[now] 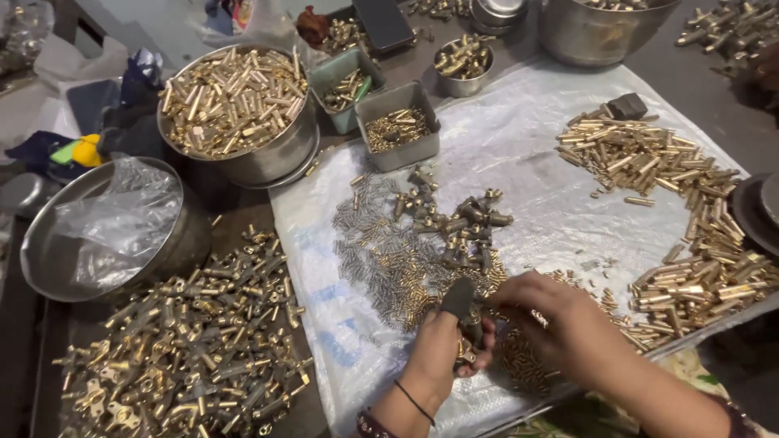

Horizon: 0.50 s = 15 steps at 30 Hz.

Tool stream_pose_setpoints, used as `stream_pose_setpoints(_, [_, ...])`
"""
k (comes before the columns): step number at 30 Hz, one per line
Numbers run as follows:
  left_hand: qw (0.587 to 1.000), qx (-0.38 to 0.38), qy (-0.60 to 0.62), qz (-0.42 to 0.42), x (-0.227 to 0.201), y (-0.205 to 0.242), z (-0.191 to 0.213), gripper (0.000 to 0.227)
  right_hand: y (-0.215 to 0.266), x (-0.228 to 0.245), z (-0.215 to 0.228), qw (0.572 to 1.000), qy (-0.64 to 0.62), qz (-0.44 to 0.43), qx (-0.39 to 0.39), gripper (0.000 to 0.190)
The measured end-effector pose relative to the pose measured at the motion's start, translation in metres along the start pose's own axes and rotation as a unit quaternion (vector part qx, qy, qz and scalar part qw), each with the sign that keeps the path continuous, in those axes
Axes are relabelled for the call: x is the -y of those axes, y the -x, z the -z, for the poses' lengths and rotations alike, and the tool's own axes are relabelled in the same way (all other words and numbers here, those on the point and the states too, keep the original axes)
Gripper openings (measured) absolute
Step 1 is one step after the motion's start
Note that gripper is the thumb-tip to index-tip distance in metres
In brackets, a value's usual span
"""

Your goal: The person sorts a large pile of small brass and steel hardware components spread on a plastic sheet on the workbench. They hold a magnet in one hand, use it to lift and separate ferrous pieces from the brass ones, and place the sorted pieces into piles and small containers on the table.

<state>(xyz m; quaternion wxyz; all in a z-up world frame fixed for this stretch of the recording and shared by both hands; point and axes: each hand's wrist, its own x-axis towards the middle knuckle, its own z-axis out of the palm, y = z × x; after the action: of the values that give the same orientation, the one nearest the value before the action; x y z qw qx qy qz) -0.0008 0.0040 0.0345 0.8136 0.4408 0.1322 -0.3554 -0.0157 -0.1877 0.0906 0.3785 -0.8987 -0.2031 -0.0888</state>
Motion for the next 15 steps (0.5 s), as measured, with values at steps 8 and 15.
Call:
stream_pose_setpoints(8, [1.000, -0.013, 0.001, -0.026, 0.010, -0.009, 0.011, 0.037, 0.001, 0.022, -0.014, 0.997, 0.079, -0.011, 0.013, 0.026])
stream_pose_setpoints(15, [0.999, -0.016, -0.033, -0.017, 0.006, -0.001, 0.000, 0.032, 0.002, 0.020, -0.014, 0.997, 0.056, -0.039, 0.032, 0.021])
